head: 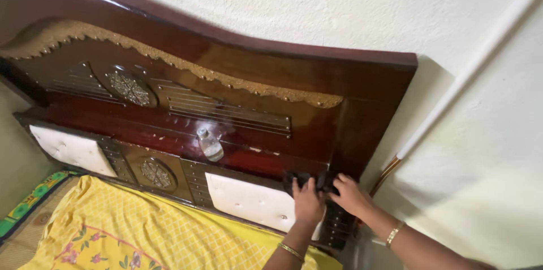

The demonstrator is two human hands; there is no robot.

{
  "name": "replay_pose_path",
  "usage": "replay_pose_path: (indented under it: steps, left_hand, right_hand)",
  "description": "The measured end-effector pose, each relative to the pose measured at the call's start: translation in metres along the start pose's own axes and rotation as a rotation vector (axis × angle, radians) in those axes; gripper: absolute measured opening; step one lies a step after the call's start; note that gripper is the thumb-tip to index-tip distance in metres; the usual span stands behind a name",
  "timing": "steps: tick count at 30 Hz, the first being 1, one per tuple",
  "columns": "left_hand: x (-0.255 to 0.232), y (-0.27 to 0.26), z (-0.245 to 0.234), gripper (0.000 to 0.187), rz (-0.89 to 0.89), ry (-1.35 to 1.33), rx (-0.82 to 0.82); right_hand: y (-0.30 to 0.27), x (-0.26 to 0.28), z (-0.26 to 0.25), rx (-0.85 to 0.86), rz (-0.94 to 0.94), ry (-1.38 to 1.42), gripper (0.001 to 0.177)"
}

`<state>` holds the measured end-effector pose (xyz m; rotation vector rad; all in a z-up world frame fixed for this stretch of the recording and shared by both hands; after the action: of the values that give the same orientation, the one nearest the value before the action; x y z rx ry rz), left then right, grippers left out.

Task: The person wipes the wooden headboard of a bed with a dark cloth. They spray liquid from a small bottle onto the headboard and continue wiping the surface and decorative areas.

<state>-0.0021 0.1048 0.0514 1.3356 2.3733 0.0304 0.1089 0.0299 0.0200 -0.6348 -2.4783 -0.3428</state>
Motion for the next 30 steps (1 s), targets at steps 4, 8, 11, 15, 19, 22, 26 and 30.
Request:
replay_pose_path:
  steps: [4, 8, 11, 15, 19, 22, 26, 30]
  left_hand:
    - [-0.019, 0.005, -0.033, 0.044, -0.302, -0.782, -0.008]
    - [-0.100, 0.006, -0.181, 0.042, 0.252, -0.941, -0.559]
    - [-0.136, 0.019, -0.257, 0.051, 0.448, -0.708, -0.815]
    - [-0.150, 0.059, -0.282, 0.052, 0.359, -0.389, -0.872]
    - [-0.134, 0.077, -0.242, 0.051, 0.333, -0.254, -0.928]
    - [-0.107, 0.069, -0.169, 0.052, 0.271, -0.244, -0.874]
    - [-0.060, 0.046, -0.058, 0.051, 0.200, -0.199, -0.583]
    - [-0.026, 0.035, 0.028, 0.064, 0.032, -0.110, -0.131]
  right_hand:
    - [-0.033, 0.044, -0.090, -0.333, -0.034, 0.203, 0.040]
    - [-0.083, 0.145, -0.225, -0.771, -0.544, -0.032, 0.043]
    - [-0.090, 0.193, -0.296, -0.925, -0.668, -0.196, 0.052]
    - [-0.049, 0.201, -0.330, -0.863, -0.512, -0.254, 0.033]
    - [-0.031, 0.170, -0.294, -0.936, -0.510, -0.284, 0.025]
    - [-0.029, 0.118, -0.233, -0.874, -0.424, -0.295, 0.017]
    - [-0.038, 0.060, -0.128, -0.615, -0.367, -0.354, 0.020]
    - [-0.040, 0.015, -0.057, -0.316, -0.144, -0.291, 0.017]
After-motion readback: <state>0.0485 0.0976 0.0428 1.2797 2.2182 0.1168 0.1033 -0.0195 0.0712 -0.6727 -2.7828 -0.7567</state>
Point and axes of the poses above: each hand's wrist, its own y-axis towards the middle knuckle, its own z-axis out of the palm, x = y × z, the point moved 10 cm from there along y, towards the middle knuckle, and after that the axes turned 12 degrees about y, right-handed, at the moved point
